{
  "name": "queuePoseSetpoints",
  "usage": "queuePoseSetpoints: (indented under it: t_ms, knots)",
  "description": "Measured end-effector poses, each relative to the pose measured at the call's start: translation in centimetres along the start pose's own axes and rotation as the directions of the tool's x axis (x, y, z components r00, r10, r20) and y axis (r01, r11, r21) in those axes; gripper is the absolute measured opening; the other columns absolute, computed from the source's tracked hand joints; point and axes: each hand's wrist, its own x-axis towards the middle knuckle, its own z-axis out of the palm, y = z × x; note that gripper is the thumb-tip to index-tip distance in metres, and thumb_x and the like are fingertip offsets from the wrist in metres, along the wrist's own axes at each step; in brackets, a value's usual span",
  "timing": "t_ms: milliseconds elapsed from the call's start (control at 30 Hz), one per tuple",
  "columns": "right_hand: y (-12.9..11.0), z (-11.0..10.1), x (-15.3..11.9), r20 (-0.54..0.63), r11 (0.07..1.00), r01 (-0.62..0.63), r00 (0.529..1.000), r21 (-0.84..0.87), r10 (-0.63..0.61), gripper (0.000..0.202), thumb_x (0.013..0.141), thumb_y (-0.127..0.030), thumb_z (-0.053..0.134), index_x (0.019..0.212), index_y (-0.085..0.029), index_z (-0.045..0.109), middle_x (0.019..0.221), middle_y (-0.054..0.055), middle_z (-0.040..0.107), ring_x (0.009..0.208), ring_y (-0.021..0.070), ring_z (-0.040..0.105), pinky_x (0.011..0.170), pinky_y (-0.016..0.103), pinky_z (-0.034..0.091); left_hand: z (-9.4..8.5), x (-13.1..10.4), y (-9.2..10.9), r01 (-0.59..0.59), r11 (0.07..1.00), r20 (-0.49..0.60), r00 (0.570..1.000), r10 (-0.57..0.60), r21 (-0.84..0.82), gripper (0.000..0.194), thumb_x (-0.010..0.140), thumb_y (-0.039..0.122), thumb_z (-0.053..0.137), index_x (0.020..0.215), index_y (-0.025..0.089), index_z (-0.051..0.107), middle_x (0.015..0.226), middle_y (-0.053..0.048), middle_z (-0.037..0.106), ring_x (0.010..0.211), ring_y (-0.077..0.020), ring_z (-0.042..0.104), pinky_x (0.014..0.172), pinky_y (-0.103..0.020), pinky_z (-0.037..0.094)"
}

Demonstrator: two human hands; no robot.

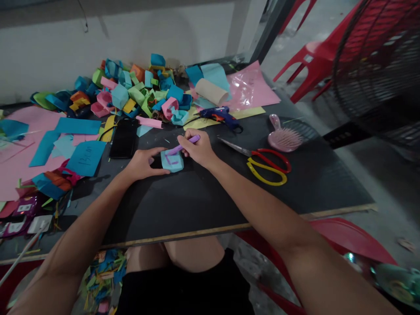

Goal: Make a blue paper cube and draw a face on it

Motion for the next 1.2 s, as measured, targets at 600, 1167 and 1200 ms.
queuePoseSetpoints:
  t_ms: [600, 1167, 1200]
  knots:
    - [0.01, 0.04, 0.29, 0.046, 0.995, -0.103, 0.994, 0.020, 0.102, 0.048, 0.069, -0.044, 0.076, 0.049, -0.020, 0.039, 0.038, -0.005, 0.049, 0.030, 0.0056, 0.044, 0.029, 0.017, 0.028, 0.08, -0.01, -0.15, -0.009, 1.000, -0.005, 1.000, 0.009, 0.000, 0.079, 0.064, 0.064, 0.074, 0.125, 0.016, 0.062, 0.101, -0.009, 0.074, 0.066, -0.0163, 0.066, 0.070, -0.027, 0.049]
    - [-0.13, 0.00, 0.59, -0.146, 0.977, -0.014, 0.988, 0.215, 0.046, 0.052, 0.070, -0.053, 0.075, 0.052, -0.022, 0.037, 0.040, -0.008, 0.040, 0.030, 0.0038, 0.034, 0.030, 0.020, 0.022, -0.24, -0.19, 0.04, 0.000, 1.000, -0.025, 1.000, -0.001, -0.031, 0.075, 0.064, 0.059, 0.078, 0.123, 0.017, 0.061, 0.122, -0.013, 0.067, 0.089, -0.0235, 0.070, 0.073, -0.029, 0.053]
    - [-0.23, -0.02, 0.76, -0.185, 0.970, -0.012, 0.981, 0.244, 0.059, 0.053, 0.071, -0.056, 0.073, 0.053, -0.022, 0.037, 0.039, -0.008, 0.038, 0.030, 0.0038, 0.033, 0.030, 0.020, 0.021, -0.48, -0.25, 0.03, -0.003, 0.999, -0.048, 0.999, 0.001, -0.041, 0.076, 0.061, 0.059, 0.080, 0.122, 0.017, 0.061, 0.130, -0.015, 0.062, 0.102, -0.0273, 0.067, 0.072, -0.029, 0.054]
